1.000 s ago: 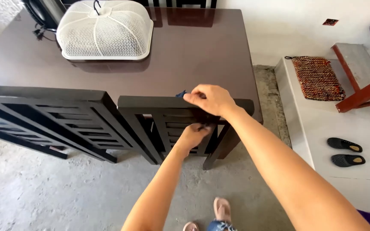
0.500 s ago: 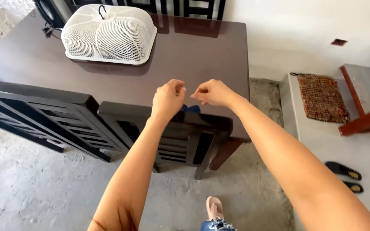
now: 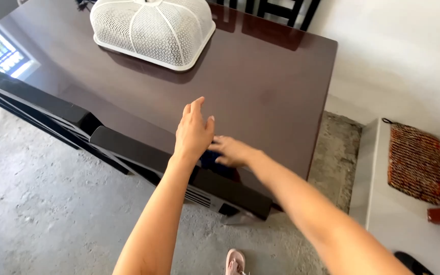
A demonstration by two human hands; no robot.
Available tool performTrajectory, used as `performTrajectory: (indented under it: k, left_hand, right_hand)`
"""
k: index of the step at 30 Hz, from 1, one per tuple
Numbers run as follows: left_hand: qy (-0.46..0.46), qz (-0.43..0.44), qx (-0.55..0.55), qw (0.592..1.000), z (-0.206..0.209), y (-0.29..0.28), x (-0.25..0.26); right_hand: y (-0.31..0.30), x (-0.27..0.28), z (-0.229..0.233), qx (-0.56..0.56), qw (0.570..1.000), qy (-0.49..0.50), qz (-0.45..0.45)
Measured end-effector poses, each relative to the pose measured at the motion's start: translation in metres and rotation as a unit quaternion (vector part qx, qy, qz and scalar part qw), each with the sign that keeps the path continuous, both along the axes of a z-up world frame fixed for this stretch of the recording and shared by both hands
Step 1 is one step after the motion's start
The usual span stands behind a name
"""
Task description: Cleaning a dining table, chairs, a pot lid, and a kitchen faucet using a rag.
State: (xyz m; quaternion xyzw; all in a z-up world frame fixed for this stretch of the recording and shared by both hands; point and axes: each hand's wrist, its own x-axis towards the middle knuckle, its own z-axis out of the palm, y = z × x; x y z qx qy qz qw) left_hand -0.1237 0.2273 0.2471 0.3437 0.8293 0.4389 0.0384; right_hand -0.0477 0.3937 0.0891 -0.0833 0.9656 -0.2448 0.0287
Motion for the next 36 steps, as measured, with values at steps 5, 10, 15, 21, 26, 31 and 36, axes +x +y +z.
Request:
performTrajectory:
  k: [5, 10, 15, 21, 26, 31, 36]
  left_hand:
    - [0.064, -0.017, -0.015, 0.998, -0.005, 0.005, 0.000]
    - [0.095, -0.029, -0.085, 0.991, -0.015, 0.011, -0.002]
    - [0.084, -0.059, -0.128, 0.986, -0.030, 0.014, -0.007]
    - [0.028, -0.081, -0.134, 0.987, -0.019, 0.013, -0.002]
    - [0.050, -0.124, -0.114, 0.984, -0.019, 0.012, -0.001]
    - [0.079, -0.179, -0.077, 0.978, -0.013, 0.014, 0.003]
    - [0.159, -0.234, 0.069, 0.957, 0.016, 0.000, 0.019]
  right_hand:
    - [-0.037, -0.016, -0.016, 0.113, 0.984, -0.139, 0.022]
    - [-0.033, 0.007, -0.034, 0.130, 0.978, -0.155, -0.047]
    - [0.024, 0.055, -0.041, 0.201, 0.947, -0.125, -0.216]
    - [0.104, 0.139, -0.077, 0.194, 0.902, -0.103, -0.372]
    - [0.093, 0.174, -0.085, 0.194, 0.882, -0.090, -0.421]
    - [0.064, 0.193, -0.031, 0.178, 0.841, -0.220, -0.461]
    - [0.036, 0.230, 0.003, 0.047, 0.824, -0.114, -0.553]
